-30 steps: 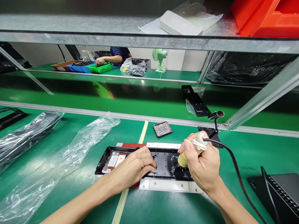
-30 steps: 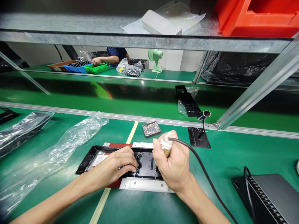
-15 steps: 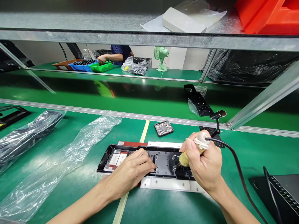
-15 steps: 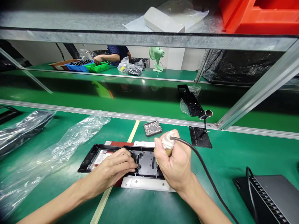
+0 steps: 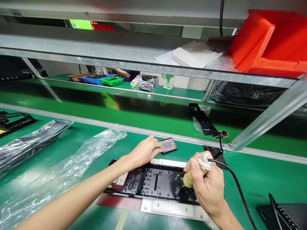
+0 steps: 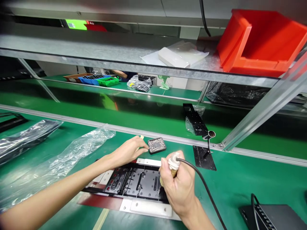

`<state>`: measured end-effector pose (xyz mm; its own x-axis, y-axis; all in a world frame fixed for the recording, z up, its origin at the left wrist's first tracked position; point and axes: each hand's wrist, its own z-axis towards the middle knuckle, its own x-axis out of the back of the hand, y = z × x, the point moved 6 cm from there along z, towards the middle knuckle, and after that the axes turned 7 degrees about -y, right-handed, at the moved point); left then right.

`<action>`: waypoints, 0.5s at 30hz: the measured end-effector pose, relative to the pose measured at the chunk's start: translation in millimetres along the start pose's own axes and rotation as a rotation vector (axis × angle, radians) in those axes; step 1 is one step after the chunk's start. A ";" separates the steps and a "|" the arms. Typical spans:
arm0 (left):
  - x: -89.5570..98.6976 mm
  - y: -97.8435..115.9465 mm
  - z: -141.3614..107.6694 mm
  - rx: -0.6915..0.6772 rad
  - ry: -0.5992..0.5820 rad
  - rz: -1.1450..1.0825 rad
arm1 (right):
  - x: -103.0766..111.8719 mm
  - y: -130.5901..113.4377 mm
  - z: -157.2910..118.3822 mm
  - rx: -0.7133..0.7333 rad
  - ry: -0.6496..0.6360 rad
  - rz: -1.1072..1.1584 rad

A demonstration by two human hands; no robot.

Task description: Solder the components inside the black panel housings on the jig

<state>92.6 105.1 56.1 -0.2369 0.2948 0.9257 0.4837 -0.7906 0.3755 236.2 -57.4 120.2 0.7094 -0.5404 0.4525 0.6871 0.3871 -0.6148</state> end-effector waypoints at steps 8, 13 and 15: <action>-36.2 -31.0 66.4 0.072 -0.060 0.049 | -0.4 2.3 -0.1 -0.005 0.013 -0.017; -47.5 -29.4 75.7 0.155 -0.110 0.077 | -0.9 -0.8 1.7 0.019 0.009 -0.001; -48.3 -28.1 78.9 0.175 -0.115 0.079 | -1.1 -1.5 1.8 0.017 0.004 0.001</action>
<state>156.9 155.4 4.3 -0.0994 0.3028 0.9479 0.6381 -0.7116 0.2942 234.7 -56.0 121.8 0.7096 -0.5430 0.4490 0.6889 0.4008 -0.6040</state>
